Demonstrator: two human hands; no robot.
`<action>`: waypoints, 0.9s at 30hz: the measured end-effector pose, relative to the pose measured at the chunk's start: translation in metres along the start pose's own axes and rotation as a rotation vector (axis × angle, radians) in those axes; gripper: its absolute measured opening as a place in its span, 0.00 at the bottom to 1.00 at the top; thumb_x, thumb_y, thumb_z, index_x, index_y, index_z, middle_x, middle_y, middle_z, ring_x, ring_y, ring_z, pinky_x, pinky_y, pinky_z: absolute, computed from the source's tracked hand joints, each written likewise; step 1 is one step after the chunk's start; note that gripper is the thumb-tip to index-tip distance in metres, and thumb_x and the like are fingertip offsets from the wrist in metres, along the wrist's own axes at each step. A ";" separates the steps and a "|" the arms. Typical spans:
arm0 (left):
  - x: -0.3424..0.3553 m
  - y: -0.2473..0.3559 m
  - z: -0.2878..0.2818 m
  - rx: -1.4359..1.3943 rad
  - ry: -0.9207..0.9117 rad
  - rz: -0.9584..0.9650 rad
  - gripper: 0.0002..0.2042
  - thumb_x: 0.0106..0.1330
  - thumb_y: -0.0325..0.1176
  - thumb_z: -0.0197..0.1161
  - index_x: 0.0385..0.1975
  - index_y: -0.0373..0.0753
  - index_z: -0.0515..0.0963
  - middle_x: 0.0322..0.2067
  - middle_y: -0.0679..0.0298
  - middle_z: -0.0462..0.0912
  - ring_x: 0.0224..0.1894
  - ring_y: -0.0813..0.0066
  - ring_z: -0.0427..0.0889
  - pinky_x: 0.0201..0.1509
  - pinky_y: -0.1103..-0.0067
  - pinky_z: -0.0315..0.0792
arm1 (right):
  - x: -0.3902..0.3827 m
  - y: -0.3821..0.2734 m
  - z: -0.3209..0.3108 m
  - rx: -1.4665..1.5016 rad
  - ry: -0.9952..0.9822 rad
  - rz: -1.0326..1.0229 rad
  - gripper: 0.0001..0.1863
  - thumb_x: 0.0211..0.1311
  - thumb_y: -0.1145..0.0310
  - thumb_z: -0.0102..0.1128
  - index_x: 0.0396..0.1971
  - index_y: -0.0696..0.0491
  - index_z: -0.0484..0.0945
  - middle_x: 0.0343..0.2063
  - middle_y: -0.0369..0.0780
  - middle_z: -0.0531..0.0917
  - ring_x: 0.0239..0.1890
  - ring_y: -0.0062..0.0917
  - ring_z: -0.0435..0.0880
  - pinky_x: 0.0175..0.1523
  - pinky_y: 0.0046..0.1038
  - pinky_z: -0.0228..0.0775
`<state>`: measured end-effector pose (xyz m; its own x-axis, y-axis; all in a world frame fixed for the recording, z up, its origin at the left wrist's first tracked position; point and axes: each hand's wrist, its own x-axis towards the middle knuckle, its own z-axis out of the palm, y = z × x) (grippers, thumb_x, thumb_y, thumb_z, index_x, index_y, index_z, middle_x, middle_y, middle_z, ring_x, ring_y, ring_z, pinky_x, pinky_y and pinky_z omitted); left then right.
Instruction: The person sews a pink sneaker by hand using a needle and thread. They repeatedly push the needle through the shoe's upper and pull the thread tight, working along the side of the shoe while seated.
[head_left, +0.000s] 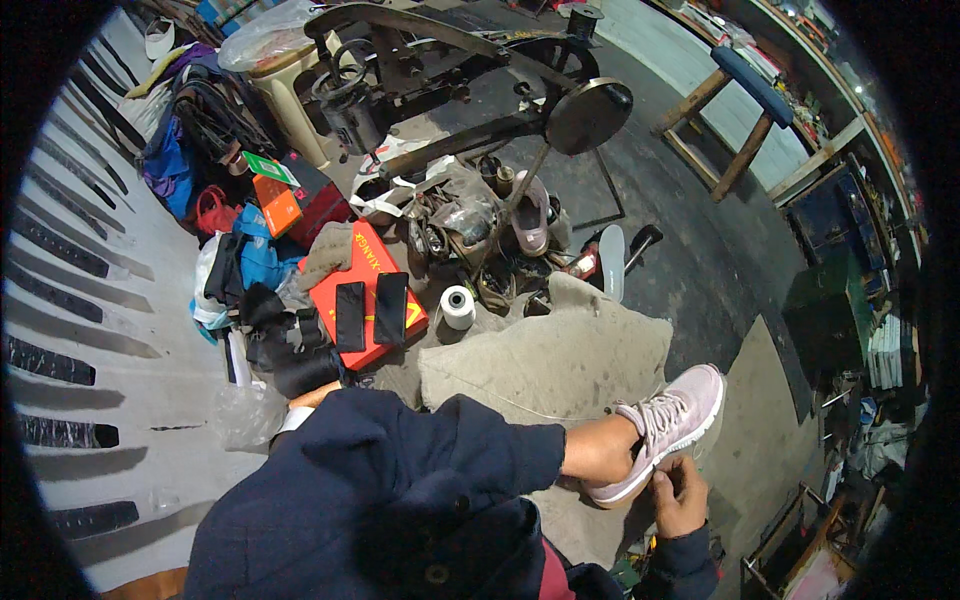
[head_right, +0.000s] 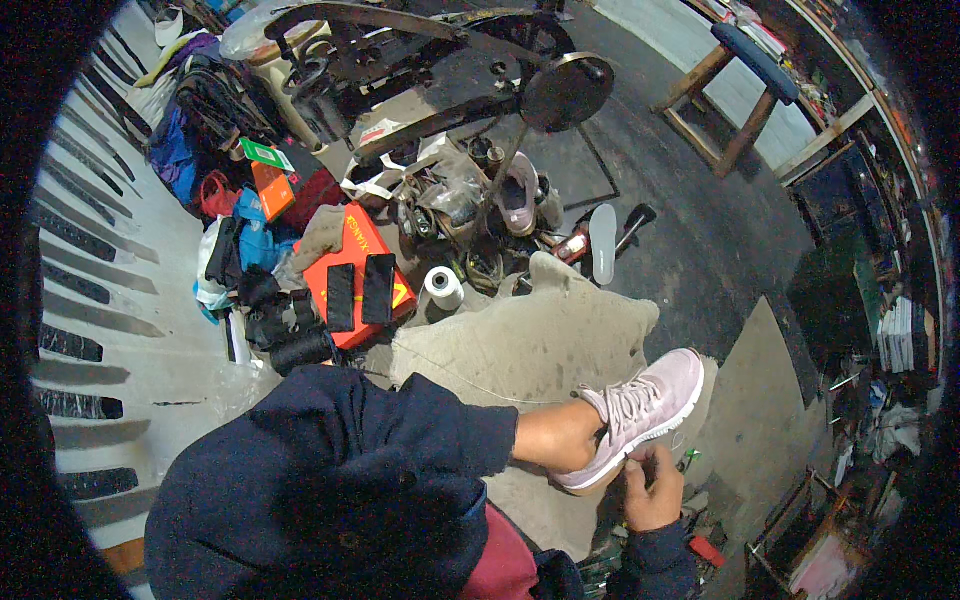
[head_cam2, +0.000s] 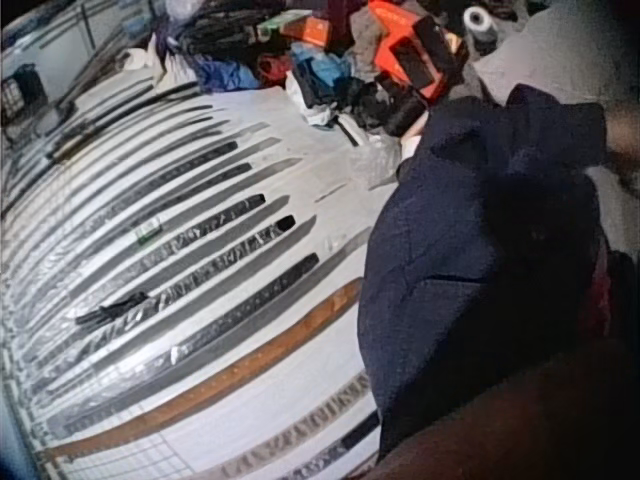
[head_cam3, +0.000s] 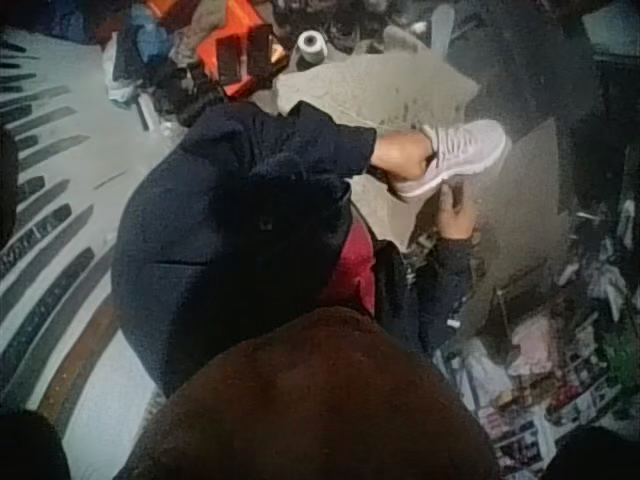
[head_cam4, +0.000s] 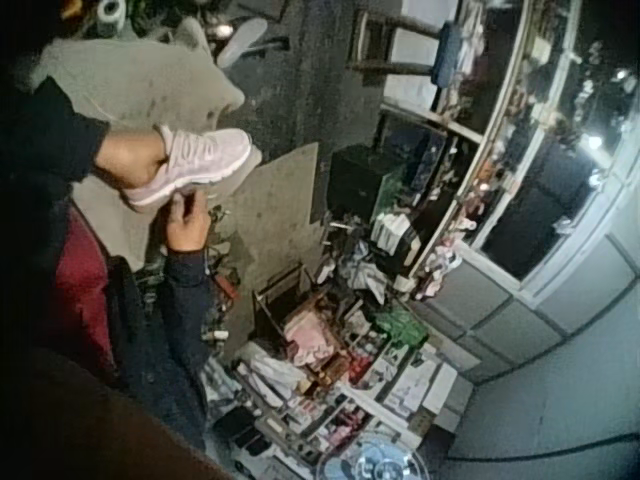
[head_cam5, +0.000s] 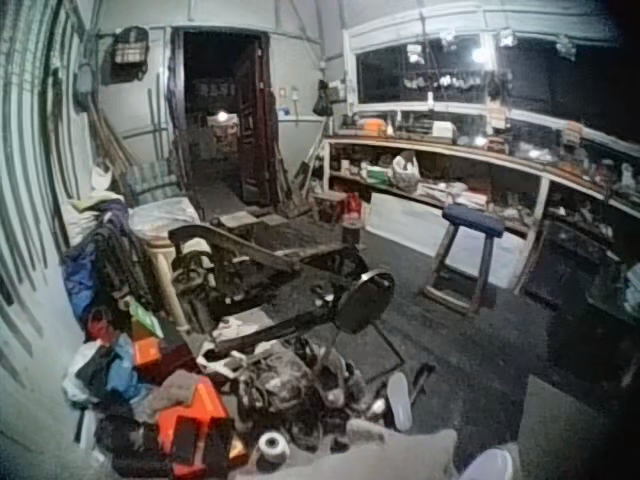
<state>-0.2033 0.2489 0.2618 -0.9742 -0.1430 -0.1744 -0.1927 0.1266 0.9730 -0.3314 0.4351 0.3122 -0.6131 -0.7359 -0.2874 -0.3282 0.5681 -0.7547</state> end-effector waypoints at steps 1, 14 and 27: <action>0.001 -0.003 0.002 0.026 0.002 0.011 0.30 0.60 0.25 0.54 0.67 0.37 0.69 0.54 0.37 0.80 0.51 0.39 0.82 0.53 0.62 0.77 | 0.002 0.001 0.000 0.077 -0.029 0.001 0.11 0.58 0.74 0.72 0.36 0.59 0.78 0.28 0.36 0.84 0.31 0.17 0.81 0.39 0.25 0.74; 0.015 -0.029 0.020 -0.034 0.107 0.250 0.24 0.61 0.25 0.54 0.60 0.32 0.73 0.54 0.36 0.77 0.54 0.37 0.78 0.57 0.62 0.74 | 0.010 0.000 -0.004 -0.550 0.081 0.060 0.29 0.45 0.48 0.81 0.16 0.62 0.78 0.13 0.51 0.78 0.17 0.42 0.79 0.28 0.39 0.71; -0.006 -0.006 -0.001 -0.124 0.062 0.216 0.27 0.61 0.26 0.55 0.63 0.35 0.73 0.61 0.42 0.77 0.63 0.43 0.76 0.67 0.66 0.69 | -0.016 0.041 -0.014 -0.391 0.078 0.152 0.29 0.53 0.50 0.74 0.15 0.61 0.73 0.12 0.45 0.70 0.17 0.29 0.66 0.28 0.37 0.62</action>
<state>-0.1962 0.2484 0.2574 -0.9815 -0.1861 0.0458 0.0390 0.0401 0.9984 -0.3449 0.4751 0.2946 -0.7230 -0.6116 -0.3213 -0.4686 0.7759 -0.4223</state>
